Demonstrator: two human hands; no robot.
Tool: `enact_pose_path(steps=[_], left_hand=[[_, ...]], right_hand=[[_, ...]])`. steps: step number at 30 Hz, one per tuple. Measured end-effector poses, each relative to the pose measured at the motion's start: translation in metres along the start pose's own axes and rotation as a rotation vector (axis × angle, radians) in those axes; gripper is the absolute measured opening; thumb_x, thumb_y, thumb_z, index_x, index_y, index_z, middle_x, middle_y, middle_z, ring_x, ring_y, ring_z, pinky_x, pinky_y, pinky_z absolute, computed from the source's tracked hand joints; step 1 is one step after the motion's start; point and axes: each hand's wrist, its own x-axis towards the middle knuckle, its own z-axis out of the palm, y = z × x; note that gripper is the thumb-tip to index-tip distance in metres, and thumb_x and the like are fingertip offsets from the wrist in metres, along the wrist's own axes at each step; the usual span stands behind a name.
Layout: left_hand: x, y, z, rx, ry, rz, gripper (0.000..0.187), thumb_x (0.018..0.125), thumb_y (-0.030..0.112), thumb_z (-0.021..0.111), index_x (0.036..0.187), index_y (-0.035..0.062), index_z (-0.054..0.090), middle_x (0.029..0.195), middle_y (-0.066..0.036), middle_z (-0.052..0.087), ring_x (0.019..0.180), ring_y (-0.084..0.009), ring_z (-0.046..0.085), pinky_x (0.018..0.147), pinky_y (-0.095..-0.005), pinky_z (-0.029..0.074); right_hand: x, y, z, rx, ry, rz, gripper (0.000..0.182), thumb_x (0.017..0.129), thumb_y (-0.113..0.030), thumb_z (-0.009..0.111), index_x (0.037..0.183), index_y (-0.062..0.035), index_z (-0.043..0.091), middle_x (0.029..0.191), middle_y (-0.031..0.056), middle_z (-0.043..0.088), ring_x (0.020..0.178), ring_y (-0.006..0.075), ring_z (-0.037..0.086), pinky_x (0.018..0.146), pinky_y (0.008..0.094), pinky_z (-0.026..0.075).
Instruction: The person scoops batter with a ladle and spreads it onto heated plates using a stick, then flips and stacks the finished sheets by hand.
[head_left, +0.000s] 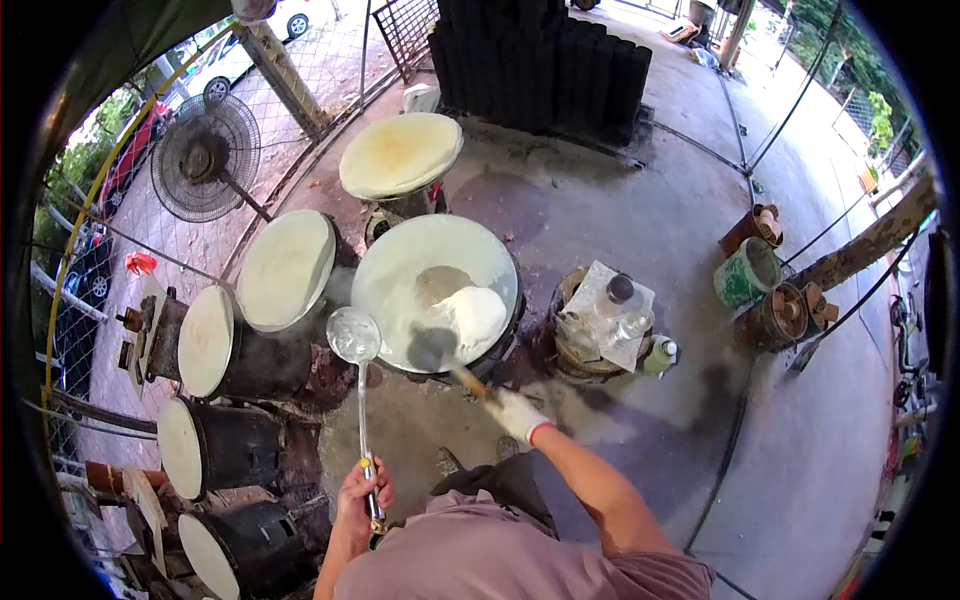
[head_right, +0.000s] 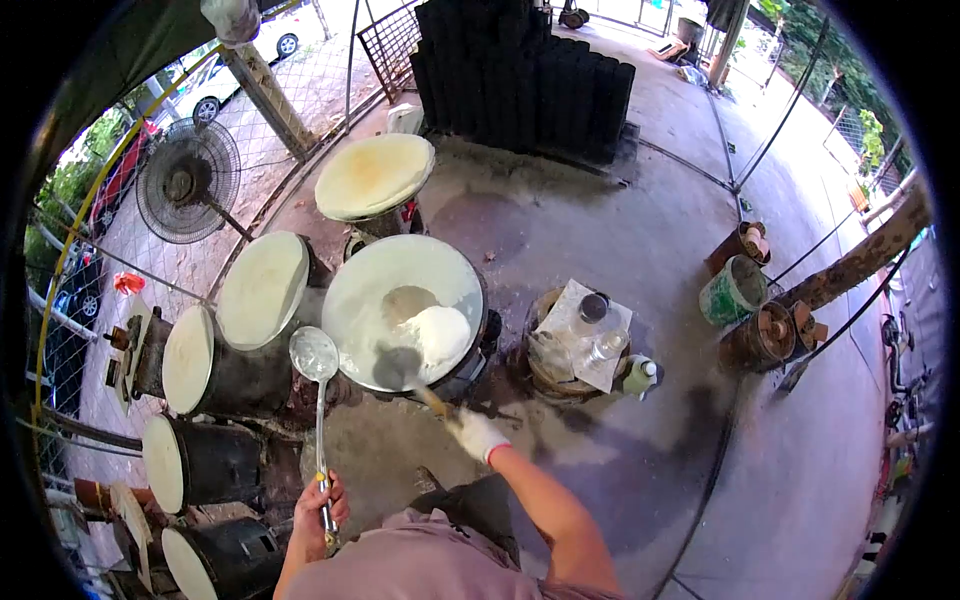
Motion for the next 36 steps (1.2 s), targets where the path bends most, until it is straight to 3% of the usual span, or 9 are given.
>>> enact_pose_path(steps=[3, 9, 18, 20, 22, 24, 26, 29, 36], left_hand=[[0.004, 0.002, -0.001, -0.006, -0.002, -0.012, 0.03, 0.08, 0.011, 0.063, 0.104, 0.0031, 0.048, 0.077, -0.006, 0.045, 0.054, -0.017, 0.045, 0.048, -0.0286, 0.035], [0.01, 0.009, -0.015, -0.059, -0.034, -0.052, 0.03, 0.08, 0.009, 0.063, 0.104, 0.0024, 0.048, 0.077, -0.007, 0.046, 0.054, -0.0175, 0.045, 0.046, -0.0285, 0.036], [0.012, 0.029, -0.049, -0.08, -0.047, -0.062, 0.028, 0.08, 0.008, 0.062, 0.104, 0.0028, 0.05, 0.075, -0.007, 0.046, 0.053, -0.0173, 0.045, 0.045, -0.0277, 0.036], [0.012, 0.036, -0.059, -0.084, -0.057, -0.06, 0.027, 0.08, 0.009, 0.062, 0.104, 0.0031, 0.05, 0.075, -0.007, 0.047, 0.053, -0.0172, 0.045, 0.045, -0.0276, 0.035], [0.012, 0.041, -0.067, -0.075, -0.003, -0.089, 0.026, 0.081, 0.008, 0.062, 0.104, 0.0036, 0.05, 0.076, -0.006, 0.047, 0.053, -0.017, 0.045, 0.046, -0.0275, 0.035], [0.014, 0.045, -0.073, -0.082, -0.012, -0.101, 0.026, 0.081, 0.008, 0.061, 0.104, 0.0039, 0.05, 0.075, -0.006, 0.048, 0.054, -0.0169, 0.045, 0.046, -0.0276, 0.035], [0.021, 0.052, -0.077, -0.083, -0.022, -0.112, 0.025, 0.081, 0.008, 0.061, 0.104, 0.0042, 0.05, 0.074, -0.006, 0.048, 0.054, -0.0167, 0.045, 0.046, -0.0276, 0.034], [0.025, 0.061, -0.083, -0.039, -0.045, -0.156, 0.024, 0.081, 0.008, 0.061, 0.102, 0.0041, 0.051, 0.072, -0.005, 0.047, 0.054, -0.0161, 0.045, 0.046, -0.0277, 0.034], [0.034, 0.06, -0.072, -0.032, -0.077, -0.203, 0.019, 0.083, 0.006, 0.058, 0.1, 0.0033, 0.051, 0.07, -0.005, 0.047, 0.054, -0.0151, 0.045, 0.046, -0.0276, 0.035]], right_hand=[[-0.052, -0.028, -0.024, -0.046, -0.076, 0.01, 0.049, 0.089, -0.041, 0.048, 0.116, -0.0004, 0.052, 0.11, 0.0302, 0.056, 0.104, 0.0425, 0.054, 0.089, 0.0458, 0.044], [0.048, -0.031, -0.076, -0.222, 0.476, 0.203, 0.032, 0.09, -0.031, 0.047, 0.113, -0.0089, 0.053, 0.089, 0.0235, 0.062, 0.085, 0.0418, 0.059, 0.072, 0.0512, 0.046], [0.062, -0.088, -0.054, -0.054, 0.24, 0.143, 0.048, 0.09, -0.039, 0.045, 0.131, -0.0127, 0.045, 0.112, 0.0276, 0.056, 0.106, 0.0372, 0.055, 0.092, 0.0413, 0.043], [0.041, -0.092, -0.035, 0.39, 0.501, -0.044, 0.04, 0.091, -0.026, 0.05, 0.13, -0.0146, 0.049, 0.12, 0.0223, 0.056, 0.113, 0.0288, 0.054, 0.096, 0.0334, 0.04], [0.077, -0.047, 0.009, 0.73, 0.93, -0.083, 0.037, 0.092, -0.018, 0.052, 0.127, -0.0094, 0.052, 0.094, 0.0069, 0.067, 0.081, 0.0202, 0.061, 0.073, 0.0315, 0.048], [0.06, -0.085, 0.014, 0.86, 0.618, 0.246, 0.035, 0.09, -0.014, 0.052, 0.125, -0.0071, 0.056, 0.071, -0.0045, 0.056, 0.055, 0.0096, 0.045, 0.051, 0.0286, 0.04], [0.068, -0.08, 0.006, 0.383, 0.496, 0.193, 0.034, 0.09, -0.012, 0.05, 0.122, -0.004, 0.057, 0.084, 0.001, 0.063, 0.069, 0.0122, 0.055, 0.064, 0.0283, 0.046], [0.071, -0.061, 0.02, 0.751, 0.841, 0.105, 0.035, 0.089, -0.012, 0.05, 0.122, -0.0005, 0.055, 0.117, 0.0133, 0.061, 0.107, 0.0159, 0.055, 0.095, 0.0273, 0.039], [0.065, -0.101, -0.038, 0.171, 0.542, 0.167, 0.036, 0.088, -0.02, 0.056, 0.12, -0.0049, 0.058, 0.102, 0.0111, 0.067, 0.091, 0.0173, 0.06, 0.083, 0.0287, 0.044]])
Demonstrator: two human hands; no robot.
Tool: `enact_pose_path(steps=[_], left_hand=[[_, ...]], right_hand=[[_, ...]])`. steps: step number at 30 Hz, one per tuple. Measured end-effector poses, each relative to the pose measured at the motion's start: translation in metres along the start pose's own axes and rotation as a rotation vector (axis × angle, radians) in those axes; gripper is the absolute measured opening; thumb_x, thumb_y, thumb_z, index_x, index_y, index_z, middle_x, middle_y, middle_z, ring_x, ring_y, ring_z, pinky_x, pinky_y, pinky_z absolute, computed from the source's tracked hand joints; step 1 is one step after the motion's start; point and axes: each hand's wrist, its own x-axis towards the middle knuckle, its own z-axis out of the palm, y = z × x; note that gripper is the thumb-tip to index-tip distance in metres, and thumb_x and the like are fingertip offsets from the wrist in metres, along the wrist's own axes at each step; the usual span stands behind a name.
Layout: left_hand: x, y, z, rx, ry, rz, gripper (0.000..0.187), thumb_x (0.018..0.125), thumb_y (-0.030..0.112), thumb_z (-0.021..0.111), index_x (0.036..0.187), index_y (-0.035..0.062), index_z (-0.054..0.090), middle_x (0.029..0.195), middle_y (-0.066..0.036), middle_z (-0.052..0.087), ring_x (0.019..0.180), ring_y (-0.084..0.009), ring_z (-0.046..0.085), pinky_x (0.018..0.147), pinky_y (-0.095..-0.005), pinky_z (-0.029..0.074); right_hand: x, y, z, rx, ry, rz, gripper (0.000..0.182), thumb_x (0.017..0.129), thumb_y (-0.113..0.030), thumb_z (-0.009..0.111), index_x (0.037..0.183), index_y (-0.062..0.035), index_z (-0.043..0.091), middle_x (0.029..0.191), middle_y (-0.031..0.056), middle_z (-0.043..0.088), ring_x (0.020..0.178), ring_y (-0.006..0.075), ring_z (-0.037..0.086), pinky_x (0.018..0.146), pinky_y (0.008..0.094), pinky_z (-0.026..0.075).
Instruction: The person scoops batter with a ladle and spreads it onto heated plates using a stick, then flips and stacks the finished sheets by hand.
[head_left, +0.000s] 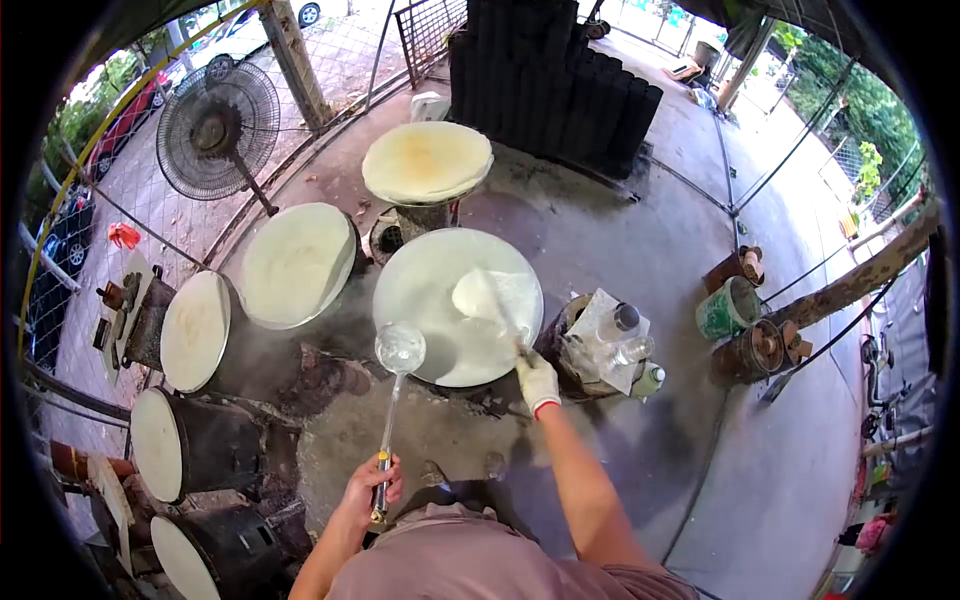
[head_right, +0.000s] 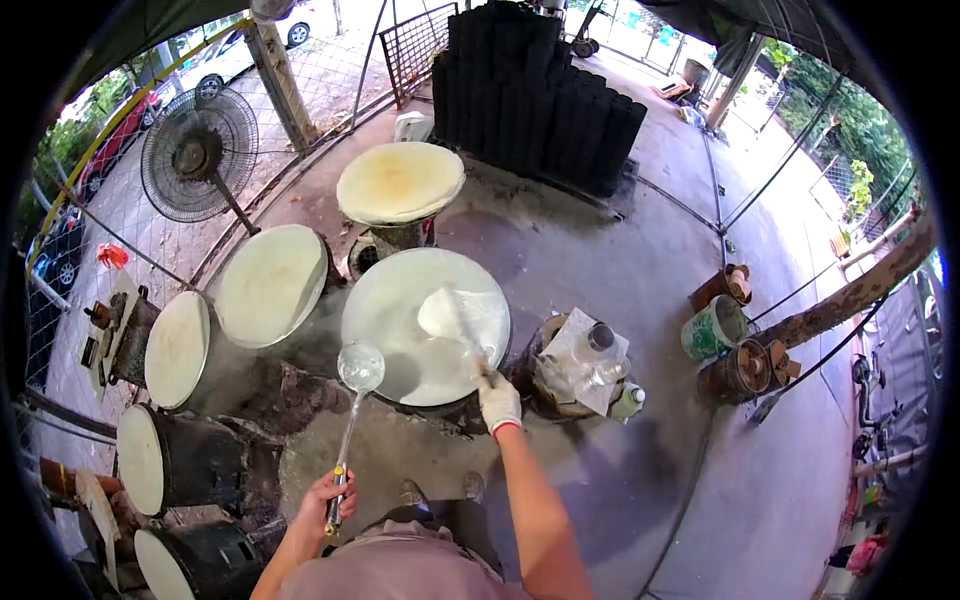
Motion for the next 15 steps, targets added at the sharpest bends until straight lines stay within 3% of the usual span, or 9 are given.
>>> enact_pose_path(steps=[1, 2, 4, 5, 6, 8, 9, 12, 15], left_hand=[[0.002, -0.001, 0.002, -0.015, -0.024, -0.011, 0.018, 0.083, 0.005, 0.057, 0.1, 0.0031, 0.051, 0.07, -0.005, 0.047, 0.054, -0.0152, 0.045, 0.046, -0.0276, 0.035], [0.004, -0.003, 0.004, -0.016, -0.023, -0.006, 0.018, 0.083, 0.005, 0.057, 0.1, 0.0031, 0.051, 0.07, -0.005, 0.047, 0.054, -0.0152, 0.045, 0.046, -0.0276, 0.035], [0.006, -0.008, 0.008, -0.007, 0.028, -0.037, 0.017, 0.084, 0.005, 0.056, 0.1, 0.0028, 0.051, 0.071, -0.006, 0.047, 0.054, -0.0155, 0.045, 0.047, -0.0273, 0.035], [0.008, -0.011, 0.01, -0.01, 0.033, -0.032, 0.017, 0.084, 0.005, 0.056, 0.1, 0.0028, 0.051, 0.071, -0.006, 0.047, 0.054, -0.0155, 0.045, 0.047, -0.0273, 0.035], [0.009, -0.015, 0.011, -0.024, 0.042, -0.043, 0.017, 0.084, 0.005, 0.056, 0.1, 0.0027, 0.051, 0.071, -0.006, 0.047, 0.054, -0.0155, 0.045, 0.046, -0.0269, 0.035], [0.012, -0.019, 0.016, -0.032, 0.055, -0.047, 0.016, 0.085, 0.004, 0.055, 0.1, 0.0026, 0.05, 0.072, -0.006, 0.047, 0.054, -0.0155, 0.045, 0.046, -0.0266, 0.035], [0.013, -0.021, 0.019, -0.038, 0.077, -0.048, 0.016, 0.085, 0.005, 0.055, 0.1, 0.0027, 0.05, 0.072, -0.006, 0.047, 0.054, -0.0154, 0.045, 0.046, -0.0262, 0.035], [0.015, -0.029, 0.027, -0.042, 0.139, -0.062, 0.013, 0.087, 0.006, 0.054, 0.099, 0.003, 0.05, 0.072, -0.006, 0.047, 0.053, -0.0147, 0.044, 0.045, -0.0253, 0.035], [0.017, -0.03, 0.027, -0.063, 0.201, -0.086, 0.008, 0.088, 0.008, 0.053, 0.094, 0.0032, 0.049, 0.069, -0.005, 0.046, 0.05, -0.0133, 0.043, 0.042, -0.0246, 0.033]], right_hand=[[-0.011, -0.023, -0.011, 0.244, 0.069, 0.167, 0.036, 0.088, -0.022, 0.055, 0.12, -0.0043, 0.058, 0.107, 0.0136, 0.066, 0.096, 0.0186, 0.061, 0.086, 0.0292, 0.044], [-0.009, -0.009, -0.002, 0.245, 0.065, 0.163, 0.036, 0.088, -0.022, 0.055, 0.12, -0.0043, 0.058, 0.107, 0.0136, 0.066, 0.096, 0.0186, 0.061, 0.086, 0.0292, 0.044], [-0.002, 0.041, 0.031, 0.186, 0.044, 0.076, 0.039, 0.088, -0.032, 0.054, 0.119, -0.0096, 0.058, 0.108, 0.0184, 0.063, 0.104, 0.0298, 0.06, 0.09, 0.0352, 0.044], [0.008, 0.049, 0.04, 0.156, -0.002, -0.049, 0.039, 0.088, -0.028, 0.053, 0.118, -0.0032, 0.059, 0.109, 0.0196, 0.063, 0.1, 0.0241, 0.062, 0.087, 0.0315, 0.045], [0.014, 0.046, 0.034, 0.156, -0.012, -0.049, 0.039, 0.088, -0.028, 0.053, 0.118, -0.0032, 0.059, 0.109, 0.0196, 0.063, 0.1, 0.0241, 0.062, 0.087, 0.0315, 0.045], [0.043, 0.028, 0.012, -0.097, -0.217, -0.114, 0.041, 0.087, -0.036, 0.054, 0.115, -0.0067, 0.06, 0.108, 0.0218, 0.061, 0.105, 0.0359, 0.057, 0.089, 0.0389, 0.045], [0.045, 0.0, -0.009, -0.095, -0.272, 0.007, 0.042, 0.086, -0.037, 0.054, 0.113, -0.0055, 0.06, 0.109, 0.0229, 0.06, 0.105, 0.038, 0.055, 0.088, 0.0398, 0.045], [0.069, 0.034, 0.008, 0.253, -0.126, 0.096, 0.04, 0.086, -0.032, 0.054, 0.117, -0.0067, 0.059, 0.11, 0.0223, 0.061, 0.106, 0.035, 0.057, 0.089, 0.0371, 0.044], [0.057, 0.045, 0.025, 0.102, -0.243, -0.22, 0.038, 0.086, -0.027, 0.055, 0.116, -0.0035, 0.059, 0.106, 0.0223, 0.063, 0.099, 0.0309, 0.061, 0.086, 0.0362, 0.044]])
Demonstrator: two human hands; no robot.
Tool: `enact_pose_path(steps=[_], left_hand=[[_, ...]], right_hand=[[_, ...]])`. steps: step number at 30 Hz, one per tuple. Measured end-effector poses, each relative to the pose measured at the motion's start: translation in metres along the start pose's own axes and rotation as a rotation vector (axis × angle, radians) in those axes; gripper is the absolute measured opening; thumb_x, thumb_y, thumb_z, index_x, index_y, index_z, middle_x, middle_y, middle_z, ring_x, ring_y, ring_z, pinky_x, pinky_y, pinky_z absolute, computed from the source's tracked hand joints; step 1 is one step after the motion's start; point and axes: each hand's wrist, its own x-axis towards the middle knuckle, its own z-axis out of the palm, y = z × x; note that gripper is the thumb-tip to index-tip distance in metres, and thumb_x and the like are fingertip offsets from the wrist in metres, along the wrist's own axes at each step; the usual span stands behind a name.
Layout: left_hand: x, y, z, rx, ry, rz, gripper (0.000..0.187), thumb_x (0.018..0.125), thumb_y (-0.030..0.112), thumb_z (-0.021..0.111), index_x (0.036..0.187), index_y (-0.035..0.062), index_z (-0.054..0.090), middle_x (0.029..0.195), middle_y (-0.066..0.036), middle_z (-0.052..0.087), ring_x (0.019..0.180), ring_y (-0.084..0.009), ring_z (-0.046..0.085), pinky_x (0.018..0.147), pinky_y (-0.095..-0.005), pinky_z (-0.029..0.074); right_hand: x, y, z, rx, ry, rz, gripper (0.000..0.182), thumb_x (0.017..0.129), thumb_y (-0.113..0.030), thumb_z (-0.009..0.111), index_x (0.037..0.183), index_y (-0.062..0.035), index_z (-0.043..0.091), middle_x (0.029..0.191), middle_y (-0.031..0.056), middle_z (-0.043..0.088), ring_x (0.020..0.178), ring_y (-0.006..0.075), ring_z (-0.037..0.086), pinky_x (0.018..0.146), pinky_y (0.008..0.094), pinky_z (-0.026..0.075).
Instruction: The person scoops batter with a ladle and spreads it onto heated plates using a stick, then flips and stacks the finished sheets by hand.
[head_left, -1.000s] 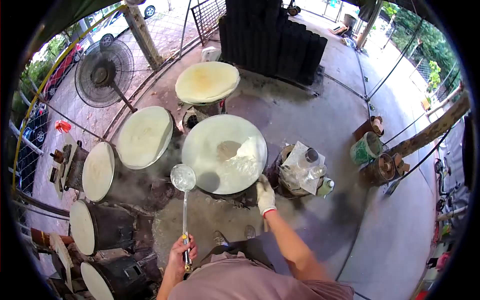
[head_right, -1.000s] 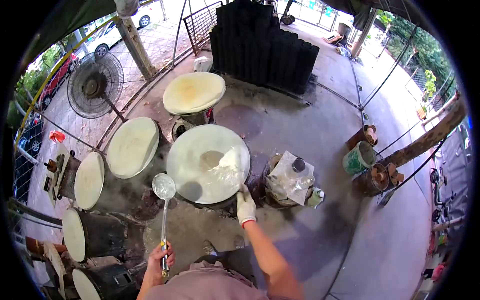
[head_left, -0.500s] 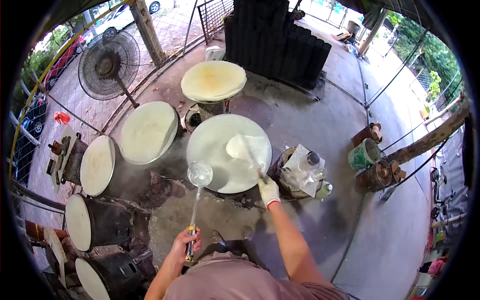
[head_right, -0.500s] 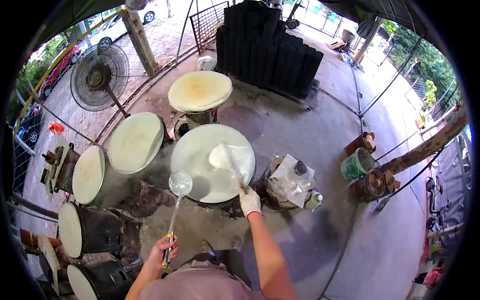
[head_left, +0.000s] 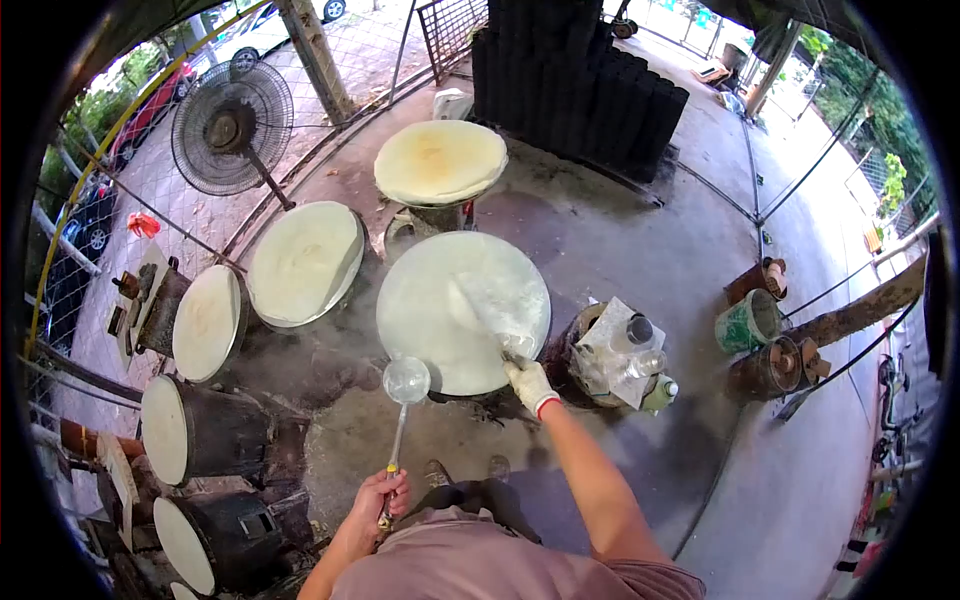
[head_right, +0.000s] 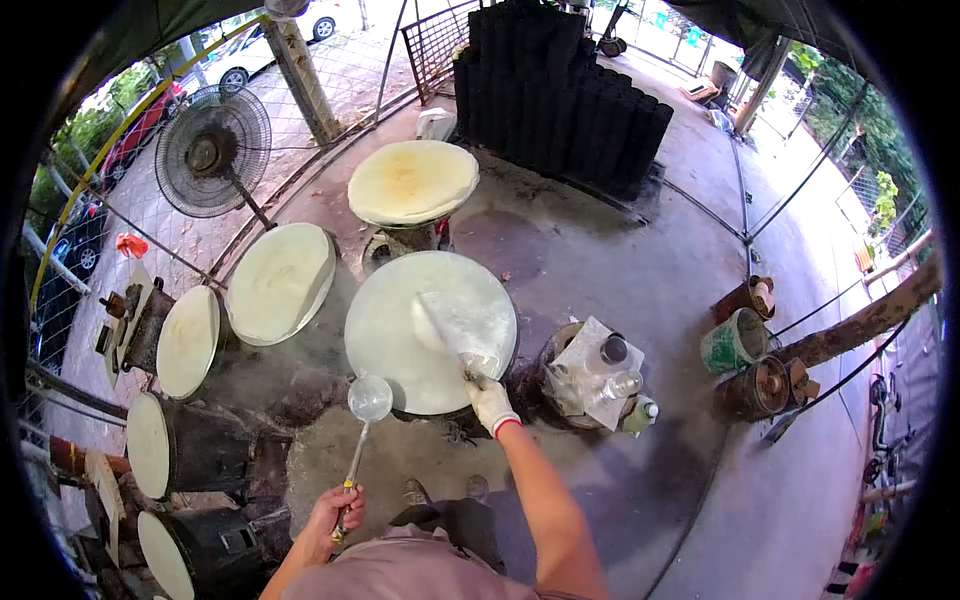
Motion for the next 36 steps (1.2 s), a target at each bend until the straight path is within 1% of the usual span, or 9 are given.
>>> enact_pose_path(steps=[4, 5, 11, 17, 21, 25, 30, 34, 36], left_hand=[[0.01, 0.004, -0.002, 0.169, 0.107, 0.013, 0.018, 0.091, 0.015, 0.052, 0.077, 0.0056, 0.045, 0.059, -0.001, 0.04, 0.042, -0.0105, 0.037, 0.036, -0.0244, 0.029], [0.014, 0.007, 0.003, 0.167, 0.109, 0.01, 0.018, 0.091, 0.015, 0.052, 0.077, 0.0056, 0.045, 0.059, -0.001, 0.04, 0.042, -0.0105, 0.037, 0.036, -0.0244, 0.029], [0.065, 0.036, 0.023, 0.62, 0.216, 0.187, 0.017, 0.088, 0.015, 0.052, 0.081, 0.0033, 0.043, 0.055, -0.005, 0.044, 0.039, -0.0142, 0.042, 0.034, -0.0288, 0.033], [0.132, 0.006, 0.049, 0.81, 0.409, 0.329, 0.013, 0.088, 0.014, 0.05, 0.082, 0.0042, 0.043, 0.055, -0.004, 0.044, 0.04, -0.0152, 0.043, 0.035, -0.029, 0.034], [0.134, -0.003, 0.082, 0.82, 0.42, 0.35, 0.013, 0.088, 0.013, 0.05, 0.082, 0.005, 0.043, 0.058, -0.003, 0.045, 0.04, -0.0134, 0.041, 0.035, -0.0282, 0.033], [0.084, 0.073, 0.076, -0.212, -0.239, -0.149, 0.02, 0.09, 0.012, 0.048, 0.072, 0.0084, 0.041, 0.056, 0.003, 0.033, 0.043, -0.0082, 0.028, 0.036, -0.0235, 0.025], [-0.004, 0.07, 0.078, 0.053, -0.219, 0.091, 0.006, 0.093, 0.012, 0.049, 0.092, 0.0058, 0.049, 0.062, 0.002, 0.038, 0.045, -0.0059, 0.034, 0.036, -0.0208, 0.025], [0.002, 0.074, 0.112, 0.092, -0.118, 0.067, 0.015, 0.094, 0.015, 0.047, 0.082, 0.0055, 0.046, 0.061, 0.003, 0.037, 0.045, -0.0048, 0.032, 0.036, -0.0198, 0.026], [-0.002, 0.069, 0.106, 0.023, -0.057, 0.023, 0.018, 0.094, 0.014, 0.047, 0.078, 0.0067, 0.044, 0.06, 0.003, 0.037, 0.045, -0.0048, 0.032, 0.036, -0.02, 0.026]], right_hand=[[0.033, -0.032, -0.034, 0.016, -0.164, 0.305, 0.038, 0.086, -0.029, 0.058, 0.111, -0.0011, 0.061, 0.097, 0.024, 0.064, 0.092, 0.0281, 0.062, 0.082, 0.0342, 0.046], [0.038, -0.033, -0.031, 0.097, -0.023, 0.24, 0.041, 0.086, -0.029, 0.059, 0.118, -0.002, 0.059, 0.076, 0.0038, 0.061, 0.06, 0.0109, 0.046, 0.057, 0.0268, 0.041], [-0.042, -0.048, -0.04, 0.435, -0.303, 0.51, 0.031, 0.089, -0.023, 0.057, 0.114, -0.004, 0.06, 0.064, -0.0036, 0.045, 0.05, 0.0051, 0.038, 0.045, 0.0214, 0.029], [-0.114, -0.005, 0.031, 0.752, 0.26, 0.692, 0.024, 0.09, -0.027, 0.057, 0.114, -0.0237, 0.06, 0.063, -0.0024, 0.052, 0.038, 0.0077, 0.038, 0.035, 0.0236, 0.028], [-0.107, -0.014, 0.077, 0.796, 0.013, 0.66, 0.03, 0.088, -0.026, 0.06, 0.116, -0.0159, 0.061, 0.065, -0.0016, 0.052, 0.042, 0.0087, 0.039, 0.037, 0.0251, 0.033], [-0.111, -0.061, 0.019, 0.697, -0.056, 0.689, 0.033, 0.089, -0.024, 0.059, 0.12, -0.0166, 0.057, 0.067, -0.0002, 0.054, 0.043, 0.0073, 0.041, 0.036, 0.0232, 0.03], [-0.089, -0.076, 0.003, 0.792, 0.32, 0.584, 0.026, 0.09, -0.017, 0.058, 0.116, -0.0157, 0.06, 0.062, -0.0062, 0.046, 0.046, 0.0008, 0.037, 0.038, 0.0185, 0.025], [-0.082, -0.05, 0.031, -0.19, -0.057, 0.26, 0.034, 0.088, -0.018, 0.058, 0.119, -0.0048, 0.058, 0.115, 0.0102, 0.063, 0.107, 0.0193, 0.058, 0.093, 0.029, 0.041], [-0.086, -0.044, 0.025, -0.038, -0.13, 0.165, 0.034, 0.089, -0.019, 0.058, 0.119, -0.0044, 0.059, 0.114, 0.0088, 0.063, 0.104, 0.0183, 0.059, 0.091, 0.0289, 0.043]])
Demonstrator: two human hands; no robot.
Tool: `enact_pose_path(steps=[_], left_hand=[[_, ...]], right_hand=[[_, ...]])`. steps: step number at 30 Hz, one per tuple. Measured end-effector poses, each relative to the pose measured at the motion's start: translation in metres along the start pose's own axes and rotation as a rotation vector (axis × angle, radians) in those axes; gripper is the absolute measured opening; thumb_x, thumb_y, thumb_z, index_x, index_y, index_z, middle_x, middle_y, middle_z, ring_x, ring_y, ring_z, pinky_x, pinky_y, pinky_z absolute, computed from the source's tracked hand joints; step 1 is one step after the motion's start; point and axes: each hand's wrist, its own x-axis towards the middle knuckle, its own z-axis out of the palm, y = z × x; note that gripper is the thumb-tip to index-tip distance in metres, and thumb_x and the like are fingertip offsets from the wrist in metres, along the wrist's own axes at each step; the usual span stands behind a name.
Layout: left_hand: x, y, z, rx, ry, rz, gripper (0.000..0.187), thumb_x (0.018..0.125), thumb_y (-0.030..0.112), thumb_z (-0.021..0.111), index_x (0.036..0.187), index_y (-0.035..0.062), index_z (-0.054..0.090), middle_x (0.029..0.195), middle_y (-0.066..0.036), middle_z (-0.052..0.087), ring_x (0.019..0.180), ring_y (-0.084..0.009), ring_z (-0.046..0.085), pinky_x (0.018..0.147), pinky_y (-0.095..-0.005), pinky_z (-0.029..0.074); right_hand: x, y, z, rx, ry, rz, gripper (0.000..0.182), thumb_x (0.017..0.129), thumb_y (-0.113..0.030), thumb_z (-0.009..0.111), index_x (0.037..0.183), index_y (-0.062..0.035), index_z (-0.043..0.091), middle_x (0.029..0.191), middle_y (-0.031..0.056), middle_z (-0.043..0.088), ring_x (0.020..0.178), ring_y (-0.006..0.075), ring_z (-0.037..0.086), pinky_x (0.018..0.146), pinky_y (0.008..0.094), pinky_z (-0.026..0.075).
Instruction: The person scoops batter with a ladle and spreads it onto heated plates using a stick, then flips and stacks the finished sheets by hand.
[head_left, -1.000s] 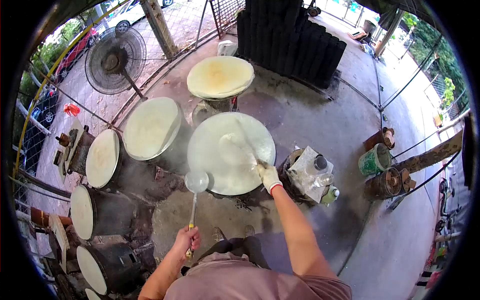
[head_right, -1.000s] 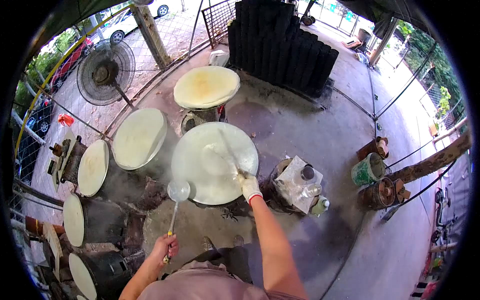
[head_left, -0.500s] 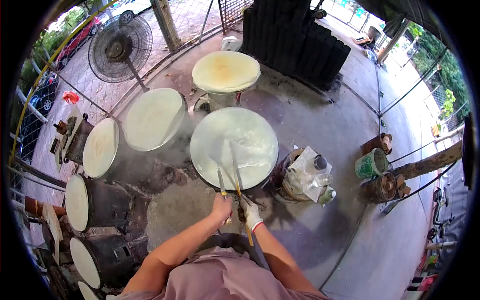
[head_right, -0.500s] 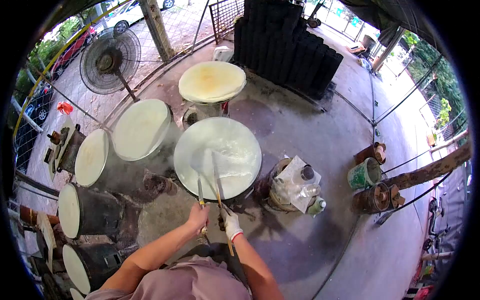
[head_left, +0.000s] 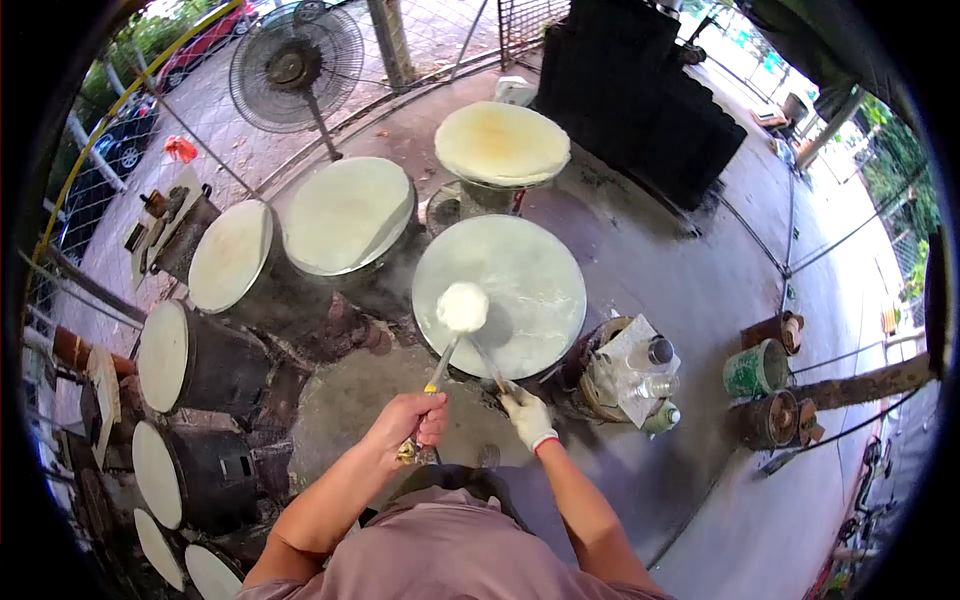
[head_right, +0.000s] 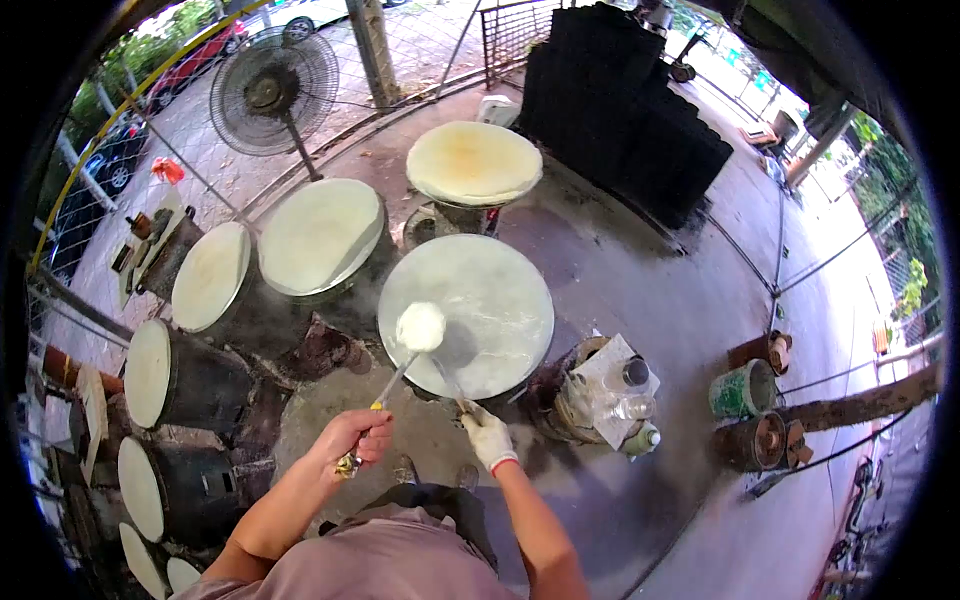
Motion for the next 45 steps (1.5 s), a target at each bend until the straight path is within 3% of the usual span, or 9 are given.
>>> enact_pose_path(steps=[5, 9, 17, 21, 23, 25, 33, 39, 45], left_hand=[[-0.025, -0.029, -0.049, -0.213, 0.054, -0.046, 0.015, 0.091, 0.007, 0.047, 0.077, 0.0056, 0.042, 0.061, -0.001, 0.039, 0.047, -0.0086, 0.036, 0.038, -0.0208, 0.029], [-0.049, -0.035, -0.085, -0.175, 0.263, 0.08, 0.014, 0.091, 0.006, 0.047, 0.078, 0.005, 0.041, 0.061, -0.001, 0.039, 0.048, -0.0086, 0.036, 0.038, -0.0208, 0.03], [-0.088, 0.007, -0.171, -0.307, 0.219, 0.272, 0.015, 0.092, 0.009, 0.048, 0.079, 0.007, 0.04, 0.062, 0.0, 0.04, 0.046, -0.0079, 0.037, 0.037, -0.0203, 0.029], [-0.098, 0.054, -0.228, -0.302, 0.19, 0.314, 0.02, 0.093, 0.018, 0.052, 0.08, 0.0087, 0.041, 0.062, 0.001, 0.039, 0.046, -0.0073, 0.037, 0.037, -0.0203, 0.029], [-0.108, 0.08, -0.251, -0.253, 0.25, 0.288, 0.025, 0.094, 0.027, 0.053, 0.081, 0.0091, 0.042, 0.062, 0.001, 0.039, 0.047, -0.007, 0.036, 0.037, -0.0204, 0.028], [-0.123, 0.105, -0.275, -0.222, 0.284, 0.323, 0.029, 0.093, 0.033, 0.054, 0.082, 0.0087, 0.043, 0.063, 0.0, 0.041, 0.046, -0.0067, 0.036, 0.037, -0.0206, 0.028], [-0.15, 0.162, -0.352, -0.303, 0.44, 0.377, 0.021, 0.095, 0.027, 0.05, 0.089, 0.0074, 0.046, 0.057, -0.001, 0.043, 0.041, -0.0088, 0.036, 0.036, -0.0235, 0.028], [-0.174, 0.184, -0.385, -0.45, 0.629, 0.457, 0.016, 0.092, 0.021, 0.052, 0.088, 0.0063, 0.046, 0.056, -0.002, 0.043, 0.042, -0.0102, 0.038, 0.036, -0.0249, 0.029], [-0.186, 0.19, -0.394, -0.796, 0.709, 0.554, 0.018, 0.091, 0.021, 0.054, 0.086, 0.0064, 0.046, 0.059, -0.004, 0.045, 0.042, -0.0103, 0.037, 0.035, -0.023, 0.027]], right_hand=[[-0.013, 0.042, -0.004, 0.444, 0.341, 0.058, 0.035, 0.09, -0.019, 0.058, 0.122, -0.0057, 0.057, 0.099, 0.001, 0.065, 0.079, 0.0164, 0.059, 0.073, 0.0301, 0.047], [-0.039, 0.028, 0.014, -0.006, -0.185, -0.072, 0.031, 0.088, -0.012, 0.055, 0.117, -0.001, 0.058, 0.097, 0.0059, 0.066, 0.092, 0.0158, 0.058, 0.085, 0.0304, 0.044], [-0.018, -0.121, 0.124, 0.259, -0.435, 0.106, 0.03, 0.092, -0.015, 0.05, 0.122, -0.0118, 0.057, 0.074, -0.0041, 0.055, 0.054, 0.0016, 0.039, 0.047, 0.0177, 0.031], [-0.026, -0.229, 0.206, -0.052, -0.558, -0.386, 0.041, 0.09, -0.018, 0.051, 0.13, -0.0101, 0.048, 0.074, 0.0036, 0.061, 0.06, 0.0105, 0.053, 0.058, 0.0266, 0.046], [-0.027, -0.269, 0.254, -0.174, -0.743, -0.268, 0.052, 0.089, -0.02, 0.053, 0.137, -0.0159, 0.036, 0.082, 0.0175, 0.064, 0.075, 0.0346, 0.063, 0.068, 0.0409, 0.048], [-0.036, -0.322, 0.293, -0.24, -0.85, -0.323, 0.053, 0.088, -0.022, 0.054, 0.138, -0.0158, 0.034, 0.085, 0.0206, 0.064, 0.078, 0.0379, 0.062, 0.069, 0.0417, 0.048], [-0.007, -0.407, 0.404, -0.368, -1.378, -0.194, 0.054, 0.088, -0.027, 0.055, 0.137, -0.0121, 0.038, 0.093, 0.0116, 0.065, 0.081, 0.0193, 0.061, 0.073, 0.0333, 0.048], [0.128, -0.372, 0.508, -0.039, -1.045, 0.073, 0.043, 0.088, -0.02, 0.056, 0.125, 0.0015, 0.051, 0.098, 0.0072, 0.064, 0.09, 0.0153, 0.058, 0.081, 0.0261, 0.046], [0.276, -0.386, 0.606, 0.218, -0.508, -0.179, 0.055, 0.082, -0.024, 0.063, 0.121, 0.0117, 0.049, 0.129, 0.0208, 0.051, 0.12, 0.0267, 0.048, 0.1, 0.0333, 0.036]])
